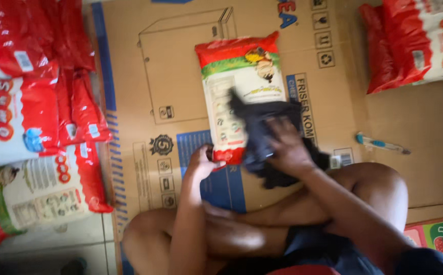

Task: The person wipes down bags of rice with a black cloth, moving them across a cardboard surface one by one.

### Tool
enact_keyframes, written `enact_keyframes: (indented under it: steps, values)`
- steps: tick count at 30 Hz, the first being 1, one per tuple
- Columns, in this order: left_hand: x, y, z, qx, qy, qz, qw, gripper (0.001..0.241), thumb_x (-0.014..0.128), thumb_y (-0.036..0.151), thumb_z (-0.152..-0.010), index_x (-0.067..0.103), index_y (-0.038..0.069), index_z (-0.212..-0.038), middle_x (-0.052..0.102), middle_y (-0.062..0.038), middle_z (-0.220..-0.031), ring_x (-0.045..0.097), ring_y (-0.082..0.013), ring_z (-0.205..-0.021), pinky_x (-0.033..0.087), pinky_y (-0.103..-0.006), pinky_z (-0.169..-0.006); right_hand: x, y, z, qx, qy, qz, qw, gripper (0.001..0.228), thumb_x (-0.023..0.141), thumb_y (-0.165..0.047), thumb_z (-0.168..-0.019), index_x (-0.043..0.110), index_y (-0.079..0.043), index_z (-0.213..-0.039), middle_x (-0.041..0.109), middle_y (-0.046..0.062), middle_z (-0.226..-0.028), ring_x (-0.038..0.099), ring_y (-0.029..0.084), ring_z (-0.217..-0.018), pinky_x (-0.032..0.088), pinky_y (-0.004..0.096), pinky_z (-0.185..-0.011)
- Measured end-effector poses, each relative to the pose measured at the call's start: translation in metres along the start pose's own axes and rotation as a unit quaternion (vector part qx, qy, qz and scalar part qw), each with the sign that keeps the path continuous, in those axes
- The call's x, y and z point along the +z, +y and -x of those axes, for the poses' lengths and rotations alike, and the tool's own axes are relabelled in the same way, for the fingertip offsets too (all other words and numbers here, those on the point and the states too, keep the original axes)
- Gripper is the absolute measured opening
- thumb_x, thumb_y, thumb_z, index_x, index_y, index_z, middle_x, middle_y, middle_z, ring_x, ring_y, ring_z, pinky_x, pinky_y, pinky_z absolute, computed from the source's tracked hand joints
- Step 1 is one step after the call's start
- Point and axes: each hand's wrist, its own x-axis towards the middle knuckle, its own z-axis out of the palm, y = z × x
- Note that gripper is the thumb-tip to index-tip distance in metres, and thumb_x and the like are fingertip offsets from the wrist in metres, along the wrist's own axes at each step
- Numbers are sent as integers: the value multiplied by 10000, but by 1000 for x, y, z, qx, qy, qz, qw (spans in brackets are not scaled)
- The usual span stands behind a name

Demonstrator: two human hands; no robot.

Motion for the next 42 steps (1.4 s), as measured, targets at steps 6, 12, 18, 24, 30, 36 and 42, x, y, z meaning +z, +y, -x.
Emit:
enact_keyframes:
  steps: [6,12,18,24,30,36,42]
  values:
    - [4,-10,-2,2,-34,-64,997,474,948,259,-651,774,88,-1058,777,-100,-770,786,-242,-766,613,-338,-793,34,9,24,75,-4,12,997,637,887,-384,-626,747,-85,-1170,455,290,-1554,330,600,-1484,321,769,-1130]
    - [4,1,-13,13,-5,-205,979,361,791,219,-799,769,242,-1159,797,-49,-987,751,-278,-1077,610,-392,-923,45,-65,-45,43,-21,69,996,712,871,-640,-546,804,-281,-1158,725,82,-1275,421,558,-1440,130,776,-1215]
    - [-9,-6,-12,30,16,-156,987,406,664,23,-731,771,70,-1120,784,-165,-984,734,-368,-1069,609,-459,-927,35,-100,-71,-37,-80,59,994,811,862,-478,-658,619,-297,-1410,289,63,-1726,118,459,-1602,149,765,-1216]
    - [-16,-2,6,52,-15,-61,997,450,837,64,-671,763,45,-1114,798,-143,-922,764,-345,-1018,606,-427,-915,0,-34,-22,-14,-37,0,999,615,710,-105,-827,633,-304,-1404,308,75,-1737,210,447,-1589,188,798,-1151]
    - [-20,-9,11,75,-68,-72,992,572,918,100,-688,690,62,-1211,808,-130,-983,783,-273,-989,582,-392,-949,-23,11,30,162,-122,-75,976,988,583,88,-706,432,-293,-1605,125,62,-1774,621,654,-1056,551,652,-977]
    - [-28,17,32,68,-80,-63,992,547,863,29,-738,674,25,-1251,805,-145,-1009,766,-301,-1048,584,-389,-968,8,-47,8,183,-4,-143,973,460,876,-213,-766,688,10,-1122,460,428,-1510,334,609,-1459,338,672,-1166]
    - [-23,-3,18,29,-32,-138,989,470,715,-11,-796,699,46,-1263,770,-201,-1136,697,-362,-1189,571,-431,-1023,26,-123,-53,-19,-68,5,997,656,883,-419,-648,717,-193,-1241,287,105,-1733,128,478,-1594,135,856,-1141]
